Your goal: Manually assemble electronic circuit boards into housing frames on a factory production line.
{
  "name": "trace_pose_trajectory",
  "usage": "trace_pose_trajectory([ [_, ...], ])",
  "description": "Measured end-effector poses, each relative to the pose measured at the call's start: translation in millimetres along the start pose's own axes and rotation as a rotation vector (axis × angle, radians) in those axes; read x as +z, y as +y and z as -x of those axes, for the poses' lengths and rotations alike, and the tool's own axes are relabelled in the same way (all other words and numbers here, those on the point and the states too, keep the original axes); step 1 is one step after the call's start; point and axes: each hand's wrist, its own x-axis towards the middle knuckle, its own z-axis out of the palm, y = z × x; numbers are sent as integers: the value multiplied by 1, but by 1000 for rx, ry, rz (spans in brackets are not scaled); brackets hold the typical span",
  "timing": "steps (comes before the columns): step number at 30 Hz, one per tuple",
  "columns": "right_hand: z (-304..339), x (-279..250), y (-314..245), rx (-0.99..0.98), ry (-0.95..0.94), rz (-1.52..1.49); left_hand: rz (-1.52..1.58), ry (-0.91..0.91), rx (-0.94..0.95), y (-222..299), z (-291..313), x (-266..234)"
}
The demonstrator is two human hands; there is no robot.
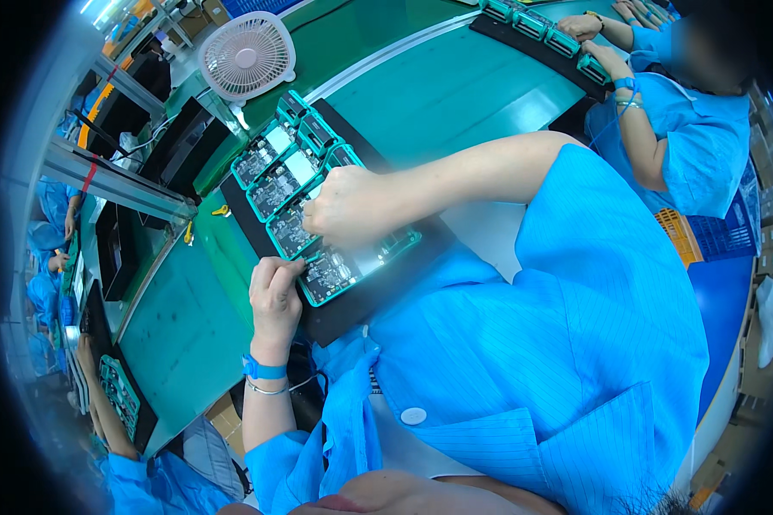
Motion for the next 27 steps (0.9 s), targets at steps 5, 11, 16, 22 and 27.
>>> trace_pose_trajectory([
  [5, 2, 0, 2, -16, 14, 4, -19, 5, -3, 3, -1, 3],
  [11, -1, 2, 2, -24, -1, 11, -5, -103, 57, -6, -8, -7],
  [16, -1, 5, 5, -35, 56, -22, 72, -128, -9, -5, -8, -12],
  [22, 28, -16, 35, 107, 322, -54, -127, -164, -171, -25, -3, -43],
  [27, 39, -27, 70, 288, 313, -320, -164, -350, -225, -46, 14, -62],
])
